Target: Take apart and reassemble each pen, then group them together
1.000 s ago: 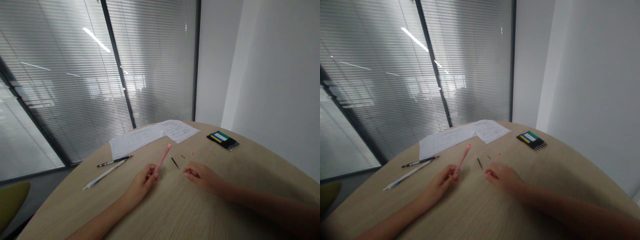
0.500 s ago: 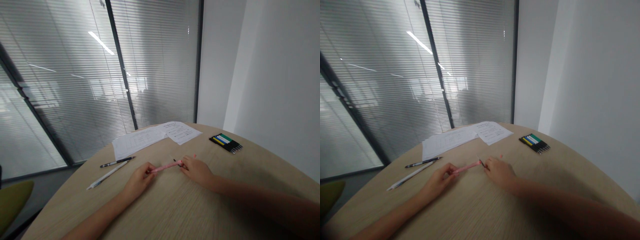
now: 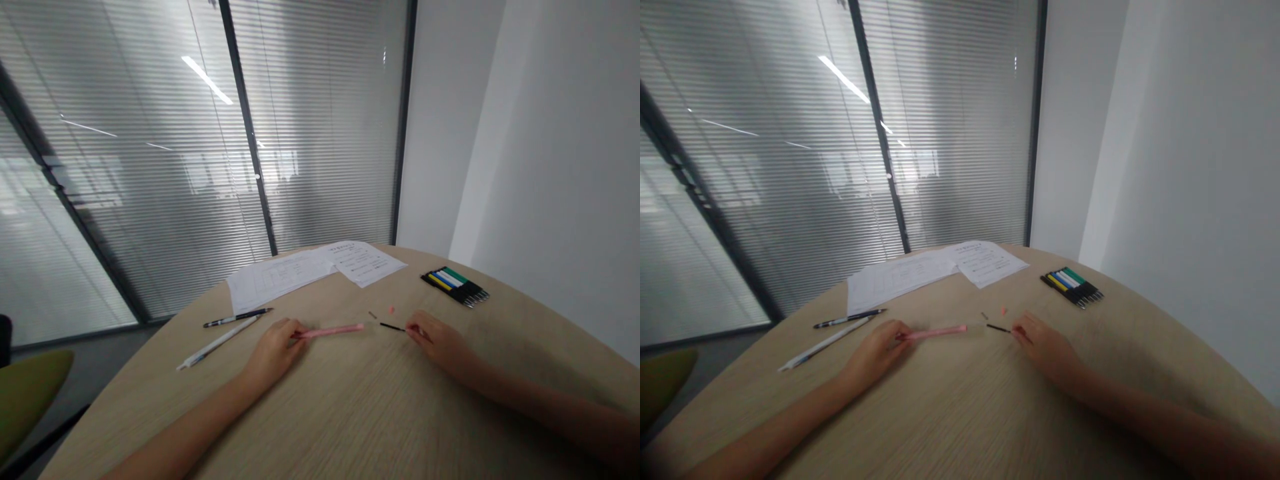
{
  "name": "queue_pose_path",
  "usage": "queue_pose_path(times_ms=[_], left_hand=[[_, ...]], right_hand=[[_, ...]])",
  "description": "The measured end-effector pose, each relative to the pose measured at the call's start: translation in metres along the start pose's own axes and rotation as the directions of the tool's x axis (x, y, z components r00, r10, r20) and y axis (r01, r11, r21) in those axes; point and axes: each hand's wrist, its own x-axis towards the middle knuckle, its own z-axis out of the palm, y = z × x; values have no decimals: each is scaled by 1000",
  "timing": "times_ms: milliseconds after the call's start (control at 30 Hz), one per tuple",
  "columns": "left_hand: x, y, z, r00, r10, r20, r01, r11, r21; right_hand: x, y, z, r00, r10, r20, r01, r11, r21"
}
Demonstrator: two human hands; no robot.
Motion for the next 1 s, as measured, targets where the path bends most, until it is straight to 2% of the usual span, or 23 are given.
queue_pose_path(times_ms=[133,267,533,733,1000], left_hand=[[1,-3,0,997,-70,-30,69,997,-37],[3,-5,0,991,-129,-28,126,989,-79],[2,-2,-1,991,-129,-26,126,989,-79],[1,-2,0,996,-85,-28,84,996,-42],[-1,2,0,999,45,-20,-41,987,155]], right_hand=[[-2,-1,-8,998,50,-22,-48,994,94],[-2,-4,-9,998,-15,-59,22,992,124],[-2,-3,-7,997,-56,-55,62,992,107],[-3,-1,-4,994,-88,-70,96,990,105],[-2,1,-6,993,121,-13,-117,977,181]])
